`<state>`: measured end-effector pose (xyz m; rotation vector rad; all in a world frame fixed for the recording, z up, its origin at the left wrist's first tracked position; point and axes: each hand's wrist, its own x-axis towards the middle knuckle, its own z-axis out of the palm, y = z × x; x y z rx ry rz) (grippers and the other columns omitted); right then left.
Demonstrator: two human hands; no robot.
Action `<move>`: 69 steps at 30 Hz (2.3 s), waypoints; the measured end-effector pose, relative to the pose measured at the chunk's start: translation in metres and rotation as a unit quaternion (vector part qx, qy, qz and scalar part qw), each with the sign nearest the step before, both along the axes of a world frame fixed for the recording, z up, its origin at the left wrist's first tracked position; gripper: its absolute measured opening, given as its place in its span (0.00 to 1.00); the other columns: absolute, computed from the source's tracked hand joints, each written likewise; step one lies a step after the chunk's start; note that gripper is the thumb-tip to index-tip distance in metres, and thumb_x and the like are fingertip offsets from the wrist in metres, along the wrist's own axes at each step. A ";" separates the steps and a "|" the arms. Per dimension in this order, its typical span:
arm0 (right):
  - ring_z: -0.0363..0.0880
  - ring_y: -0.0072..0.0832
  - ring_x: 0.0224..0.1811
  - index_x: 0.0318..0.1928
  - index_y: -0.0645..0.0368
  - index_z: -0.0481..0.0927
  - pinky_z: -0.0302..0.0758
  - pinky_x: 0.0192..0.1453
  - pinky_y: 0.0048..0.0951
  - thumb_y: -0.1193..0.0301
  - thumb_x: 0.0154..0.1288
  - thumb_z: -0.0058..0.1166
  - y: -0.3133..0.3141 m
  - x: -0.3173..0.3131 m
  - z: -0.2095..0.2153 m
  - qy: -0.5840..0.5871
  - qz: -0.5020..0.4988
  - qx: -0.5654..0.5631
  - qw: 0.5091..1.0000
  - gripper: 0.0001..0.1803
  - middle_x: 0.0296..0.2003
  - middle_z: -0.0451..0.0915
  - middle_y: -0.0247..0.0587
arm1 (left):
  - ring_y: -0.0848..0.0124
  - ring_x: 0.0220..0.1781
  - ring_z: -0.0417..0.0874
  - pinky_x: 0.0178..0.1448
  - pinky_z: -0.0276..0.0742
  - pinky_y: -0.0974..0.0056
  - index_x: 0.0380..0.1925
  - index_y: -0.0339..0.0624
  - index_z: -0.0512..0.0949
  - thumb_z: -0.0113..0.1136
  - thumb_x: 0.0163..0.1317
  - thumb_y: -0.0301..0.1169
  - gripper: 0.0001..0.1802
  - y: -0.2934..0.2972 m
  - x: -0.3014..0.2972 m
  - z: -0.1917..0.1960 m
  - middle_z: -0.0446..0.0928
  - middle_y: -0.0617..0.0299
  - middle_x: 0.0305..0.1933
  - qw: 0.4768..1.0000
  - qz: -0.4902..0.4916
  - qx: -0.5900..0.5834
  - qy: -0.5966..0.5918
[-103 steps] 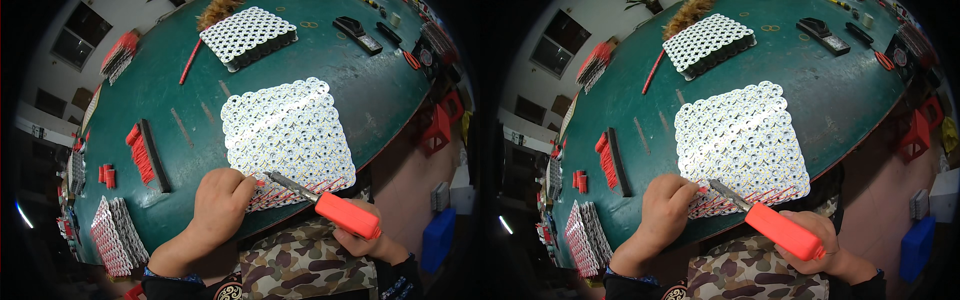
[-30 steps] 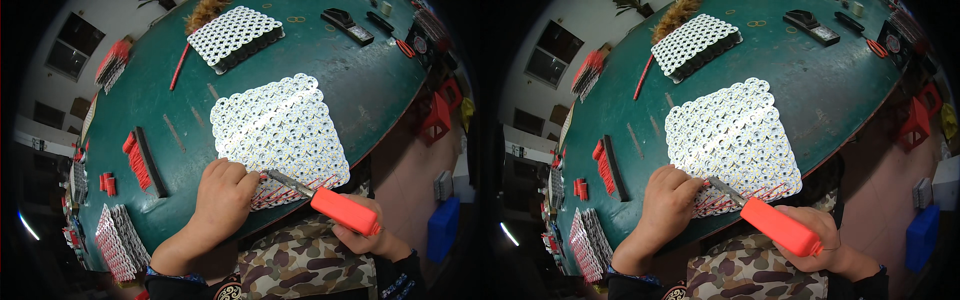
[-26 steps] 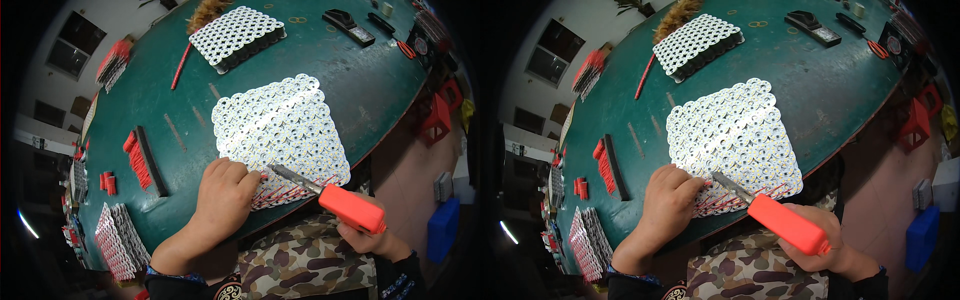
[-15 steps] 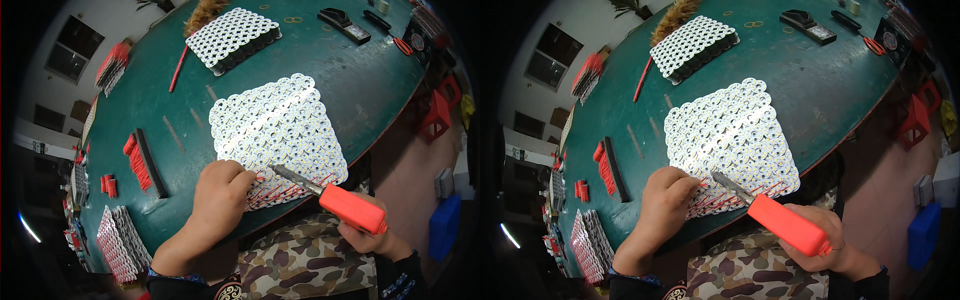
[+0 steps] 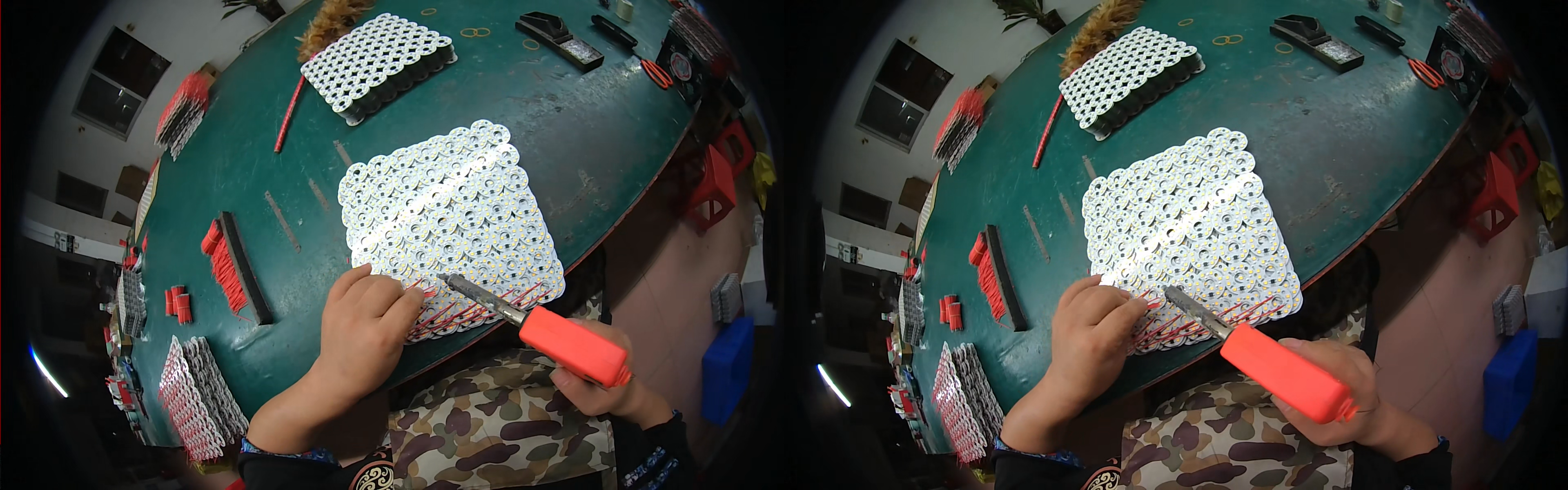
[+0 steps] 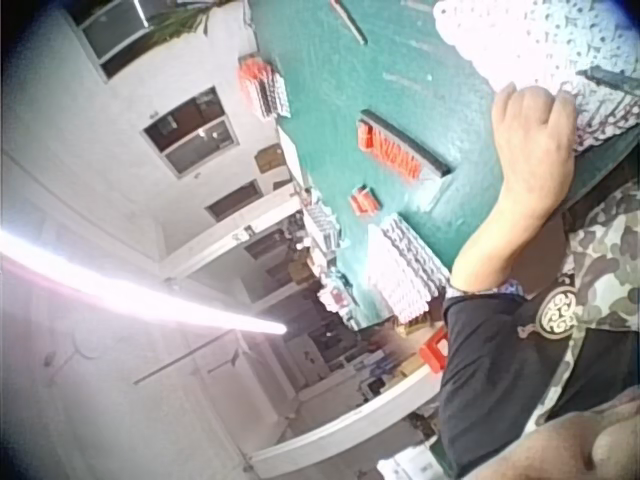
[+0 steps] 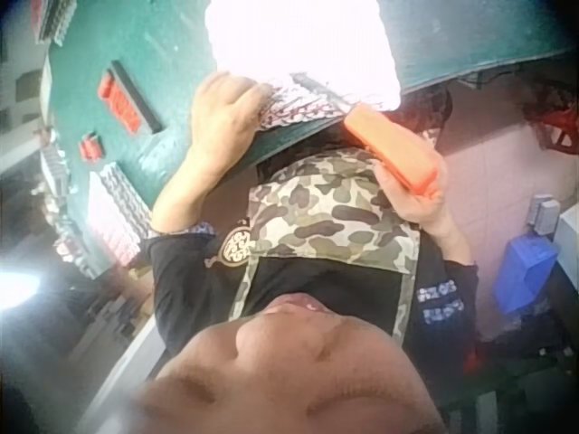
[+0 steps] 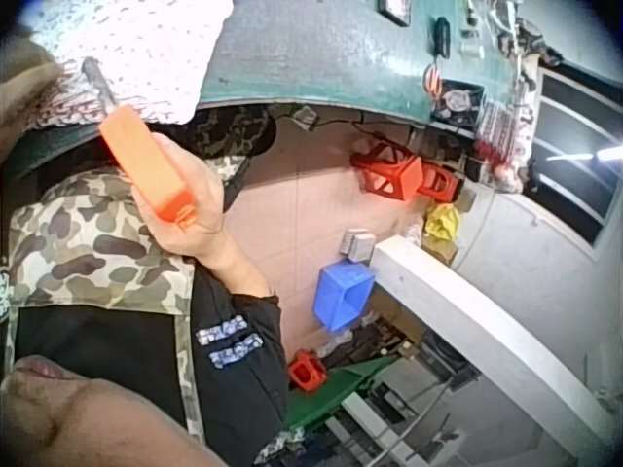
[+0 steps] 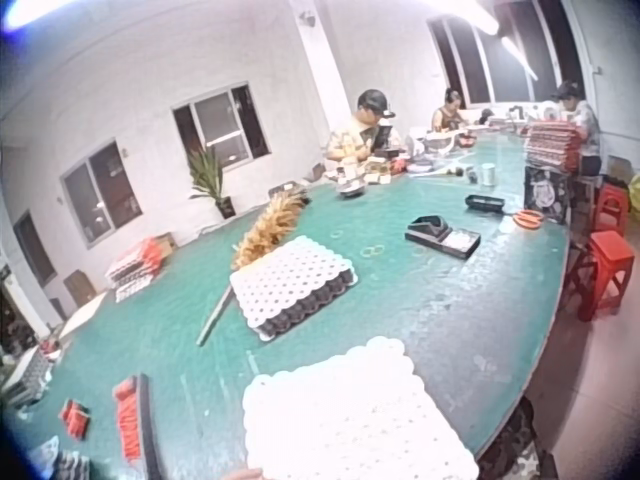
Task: The person solders wiring to LED light panels on an assembly table. This is done by hand with a soldering iron and solder wire.
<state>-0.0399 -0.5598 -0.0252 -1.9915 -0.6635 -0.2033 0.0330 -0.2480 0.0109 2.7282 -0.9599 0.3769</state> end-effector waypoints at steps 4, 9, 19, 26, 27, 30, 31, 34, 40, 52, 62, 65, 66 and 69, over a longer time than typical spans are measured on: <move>0.88 0.41 0.33 0.58 0.71 0.74 0.83 0.37 0.34 0.79 0.49 0.72 0.003 0.003 0.001 -0.014 0.010 0.004 1.000 0.33 0.44 0.85 0.54 | 0.64 0.40 0.84 0.59 0.78 0.50 0.38 0.47 0.84 0.67 0.48 0.25 0.14 0.000 0.000 -0.001 0.80 0.65 0.35 1.000 -0.001 0.006 0.004; 0.88 0.41 0.33 0.58 0.72 0.74 0.82 0.37 0.34 0.80 0.49 0.71 0.008 0.008 0.013 0.000 0.010 0.015 1.000 0.34 0.39 0.86 0.53 | 0.64 0.39 0.83 0.59 0.78 0.50 0.37 0.46 0.84 0.68 0.50 0.26 0.12 -0.002 -0.001 -0.001 0.79 0.65 0.33 1.000 0.004 0.026 -0.004; 0.88 0.43 0.33 0.59 0.72 0.74 0.83 0.38 0.34 0.80 0.49 0.71 0.006 0.007 0.017 0.030 0.025 0.011 0.999 0.34 0.39 0.86 0.52 | 0.63 0.39 0.83 0.61 0.77 0.49 0.38 0.46 0.84 0.67 0.52 0.26 0.11 -0.005 -0.002 0.001 0.79 0.64 0.33 0.999 0.009 0.037 0.006; 0.88 0.43 0.35 0.59 0.72 0.74 0.83 0.40 0.35 0.79 0.50 0.72 0.008 0.006 0.019 0.028 0.022 0.018 0.999 0.34 0.41 0.86 0.54 | 0.62 0.40 0.83 0.61 0.77 0.48 0.37 0.45 0.84 0.67 0.52 0.26 0.11 -0.005 -0.003 0.003 0.79 0.62 0.34 0.999 0.009 0.040 0.017; 0.88 0.43 0.35 0.59 0.72 0.74 0.83 0.40 0.35 0.79 0.50 0.71 0.009 0.005 0.020 0.041 0.022 0.024 0.999 0.34 0.41 0.86 0.54 | 0.61 0.40 0.83 0.61 0.77 0.48 0.37 0.45 0.84 0.66 0.52 0.26 0.11 -0.005 -0.003 0.003 0.79 0.62 0.34 0.999 0.009 0.040 0.018; 0.88 0.43 0.35 0.59 0.71 0.75 0.84 0.40 0.35 0.78 0.51 0.71 0.008 0.003 0.013 0.076 0.028 0.041 0.996 0.33 0.42 0.86 0.53 | 0.61 0.40 0.83 0.61 0.77 0.48 0.37 0.45 0.84 0.66 0.52 0.25 0.10 -0.004 -0.003 0.003 0.79 0.61 0.34 0.999 0.010 0.040 0.018; 0.88 0.42 0.35 0.59 0.71 0.75 0.84 0.40 0.35 0.77 0.52 0.71 0.006 0.002 0.010 0.098 0.035 0.052 0.993 0.32 0.42 0.86 0.52 | 0.61 0.40 0.83 0.61 0.77 0.48 0.37 0.45 0.84 0.66 0.52 0.25 0.10 -0.004 -0.003 0.004 0.79 0.61 0.34 0.999 0.011 0.039 0.017; 0.88 0.42 0.34 0.58 0.71 0.75 0.84 0.40 0.35 0.76 0.54 0.70 -0.002 -0.002 0.009 0.057 0.024 0.021 0.998 0.30 0.41 0.86 0.51 | 0.61 0.40 0.83 0.61 0.77 0.48 0.36 0.45 0.84 0.66 0.52 0.25 0.10 -0.005 -0.003 0.004 0.80 0.61 0.34 0.999 0.005 0.033 0.014; 0.88 0.42 0.35 0.57 0.71 0.75 0.84 0.40 0.37 0.75 0.54 0.70 -0.003 -0.001 0.015 0.042 0.014 0.001 0.999 0.30 0.42 0.85 0.51 | 0.60 0.41 0.83 0.62 0.77 0.48 0.35 0.45 0.84 0.66 0.53 0.25 0.09 -0.006 -0.003 0.003 0.80 0.60 0.35 0.999 0.005 0.040 0.018; 0.88 0.43 0.38 0.59 0.71 0.73 0.84 0.42 0.37 0.76 0.54 0.70 -0.016 -0.006 0.000 0.024 -0.011 -0.005 1.000 0.32 0.47 0.85 0.55 | 0.58 0.34 0.79 0.46 0.77 0.53 0.34 0.42 0.82 0.61 0.50 0.23 0.09 -0.016 0.015 0.001 0.75 0.60 0.30 0.997 -0.023 -0.065 0.033; 0.89 0.43 0.39 0.58 0.70 0.74 0.84 0.44 0.36 0.76 0.51 0.72 -0.009 0.000 -0.002 -0.014 -0.028 -0.003 1.000 0.33 0.46 0.86 0.53 | 0.57 0.35 0.81 0.43 0.76 0.53 0.34 0.43 0.84 0.68 0.48 0.21 0.10 -0.019 0.017 0.000 0.78 0.60 0.30 0.998 -0.029 -0.039 0.035; 0.89 0.43 0.38 0.58 0.70 0.74 0.84 0.43 0.36 0.77 0.50 0.72 -0.009 0.003 0.005 0.047 0.001 0.004 0.999 0.33 0.44 0.86 0.53 | 0.57 0.35 0.81 0.42 0.76 0.53 0.34 0.43 0.84 0.68 0.49 0.21 0.11 -0.020 0.018 0.000 0.78 0.61 0.30 0.998 -0.031 -0.042 0.041; 0.89 0.43 0.37 0.58 0.70 0.75 0.84 0.42 0.35 0.77 0.50 0.72 -0.008 0.004 0.006 0.050 0.001 0.009 0.999 0.33 0.43 0.86 0.52 | 0.57 0.36 0.81 0.42 0.75 0.53 0.34 0.43 0.84 0.68 0.49 0.21 0.11 -0.019 0.019 0.000 0.78 0.61 0.30 0.998 -0.031 -0.042 0.044; 0.88 0.42 0.35 0.59 0.70 0.75 0.83 0.39 0.34 0.78 0.50 0.71 -0.006 0.006 0.010 0.053 0.003 0.011 0.999 0.33 0.40 0.86 0.52 | 0.57 0.36 0.81 0.42 0.75 0.53 0.34 0.43 0.84 0.67 0.48 0.20 0.12 -0.019 0.019 0.001 0.78 0.61 0.31 0.997 -0.033 -0.042 0.048</move>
